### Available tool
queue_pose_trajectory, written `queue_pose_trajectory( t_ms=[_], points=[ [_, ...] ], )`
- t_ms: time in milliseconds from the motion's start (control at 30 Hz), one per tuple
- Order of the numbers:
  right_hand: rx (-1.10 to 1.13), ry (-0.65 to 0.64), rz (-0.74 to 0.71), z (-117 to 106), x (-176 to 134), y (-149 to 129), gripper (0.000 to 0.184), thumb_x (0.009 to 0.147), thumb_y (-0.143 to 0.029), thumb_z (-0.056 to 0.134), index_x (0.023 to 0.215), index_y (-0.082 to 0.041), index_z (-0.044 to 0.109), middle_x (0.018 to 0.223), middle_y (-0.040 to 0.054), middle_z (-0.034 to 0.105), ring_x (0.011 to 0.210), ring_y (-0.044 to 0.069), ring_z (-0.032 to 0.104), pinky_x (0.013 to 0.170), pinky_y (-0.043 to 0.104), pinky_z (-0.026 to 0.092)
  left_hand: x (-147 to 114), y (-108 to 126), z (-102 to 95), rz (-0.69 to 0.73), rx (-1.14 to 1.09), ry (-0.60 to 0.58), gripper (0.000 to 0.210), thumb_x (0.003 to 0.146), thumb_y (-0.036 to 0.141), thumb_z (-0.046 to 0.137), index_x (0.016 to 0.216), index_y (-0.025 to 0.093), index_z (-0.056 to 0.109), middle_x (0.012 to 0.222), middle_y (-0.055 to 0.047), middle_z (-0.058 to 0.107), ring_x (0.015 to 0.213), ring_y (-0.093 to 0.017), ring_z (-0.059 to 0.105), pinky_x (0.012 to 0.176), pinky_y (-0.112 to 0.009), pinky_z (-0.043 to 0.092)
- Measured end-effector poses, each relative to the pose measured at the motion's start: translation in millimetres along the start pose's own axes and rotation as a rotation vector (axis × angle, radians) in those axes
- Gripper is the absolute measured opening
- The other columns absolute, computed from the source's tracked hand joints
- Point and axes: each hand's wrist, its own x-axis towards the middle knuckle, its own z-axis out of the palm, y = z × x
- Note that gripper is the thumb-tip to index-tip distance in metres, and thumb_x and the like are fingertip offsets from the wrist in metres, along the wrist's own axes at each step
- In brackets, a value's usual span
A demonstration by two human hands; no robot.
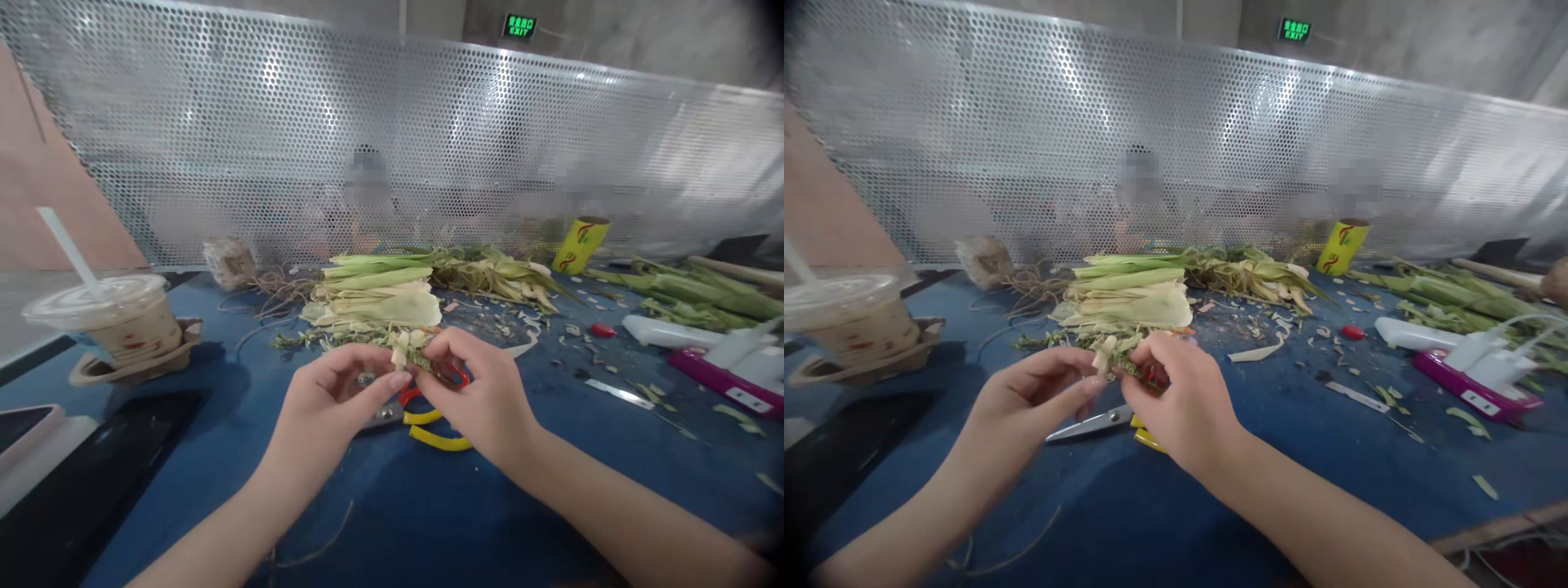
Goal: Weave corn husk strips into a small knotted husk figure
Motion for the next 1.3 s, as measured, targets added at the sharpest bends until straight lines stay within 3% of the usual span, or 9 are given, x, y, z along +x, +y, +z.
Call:
queue_pose_trajectory(
  t_ms=[200, 367, 600, 800, 900, 1100, 1300],
  points=[
    [0.189, -0.149, 0.014, -0.9, 0.6, -4.8, 0.01, 0.074, -0.023, 0.058, 0.07, -0.019, 0.05, 0.061, -0.0032, 0.054, 0.055, 0.008, 0.051, 0.052, 0.018, 0.04, 1.9, -0.3, -6.0, -0.026, 0.1, 0.065, 0.01, 0.061, 0.024, 0.069, 0.067, 0.017, 0.066, 0.052, 0.004, 0.056, 0.046, -0.007, 0.046, 0.044, -0.017, 0.037],
    [0.314, -0.145, 0.128, 2.7, -1.0, -6.7, 0.019, 0.076, -0.024, 0.056, 0.063, -0.019, 0.044, 0.058, -0.0031, 0.053, 0.053, 0.009, 0.052, 0.051, 0.018, 0.042, 2.3, -0.3, -4.8, 0.002, 0.167, 0.082, 0.005, 0.061, 0.02, 0.067, 0.063, 0.016, 0.067, 0.052, 0.003, 0.056, 0.046, -0.007, 0.045, 0.043, -0.017, 0.036],
    [0.379, -0.178, 0.215, 2.4, -0.4, -6.1, 0.017, 0.076, -0.026, 0.055, 0.065, -0.019, 0.044, 0.058, -0.0019, 0.054, 0.056, 0.011, 0.055, 0.052, 0.022, 0.043, -2.7, 6.3, 0.8, 0.065, 0.05, 0.1, 0.018, 0.057, 0.019, 0.072, 0.075, 0.019, 0.069, 0.071, 0.0, 0.065, 0.067, -0.014, 0.059, 0.059, -0.021, 0.05],
    [0.465, -0.279, 0.251, 1.7, 0.1, -6.4, 0.018, 0.076, -0.028, 0.056, 0.066, -0.019, 0.045, 0.06, -0.0015, 0.056, 0.056, 0.012, 0.056, 0.052, 0.022, 0.046, 2.0, 4.8, -6.4, 0.084, 0.161, 0.131, 0.01, 0.06, 0.023, 0.073, 0.069, 0.023, 0.07, 0.054, 0.004, 0.061, 0.046, -0.007, 0.051, 0.045, -0.015, 0.042],
    [0.443, -0.317, 0.223, -0.8, 1.4, -7.2, 0.016, 0.078, -0.026, 0.054, 0.066, -0.019, 0.046, 0.062, -0.0015, 0.055, 0.057, 0.011, 0.055, 0.053, 0.022, 0.046, 5.1, 6.0, -9.4, 0.095, 0.196, 0.1, 0.006, 0.061, 0.024, 0.072, 0.067, 0.024, 0.071, 0.046, 0.004, 0.058, 0.042, -0.007, 0.048, 0.041, -0.014, 0.039],
    [0.302, -0.258, 0.073, -4.2, 3.4, -6.4, 0.015, 0.078, -0.022, 0.053, 0.065, -0.019, 0.045, 0.061, -0.0019, 0.052, 0.059, 0.01, 0.051, 0.053, 0.02, 0.043, 8.9, 12.2, -11.1, 0.08, 0.082, -0.006, 0.004, 0.063, 0.019, 0.069, 0.063, 0.023, 0.071, 0.048, 0.003, 0.062, 0.041, -0.006, 0.046, 0.041, -0.015, 0.039],
    [0.375, -0.312, 0.084, -3.5, 2.3, -7.1, 0.017, 0.079, -0.023, 0.052, 0.065, -0.02, 0.042, 0.061, -0.0029, 0.052, 0.059, 0.01, 0.054, 0.056, 0.02, 0.044, 7.2, 10.1, -7.9, 0.077, 0.092, 0.041, 0.003, 0.063, 0.019, 0.069, 0.064, 0.021, 0.07, 0.044, 0.004, 0.058, 0.042, -0.008, 0.047, 0.042, -0.017, 0.041]
  ],
)
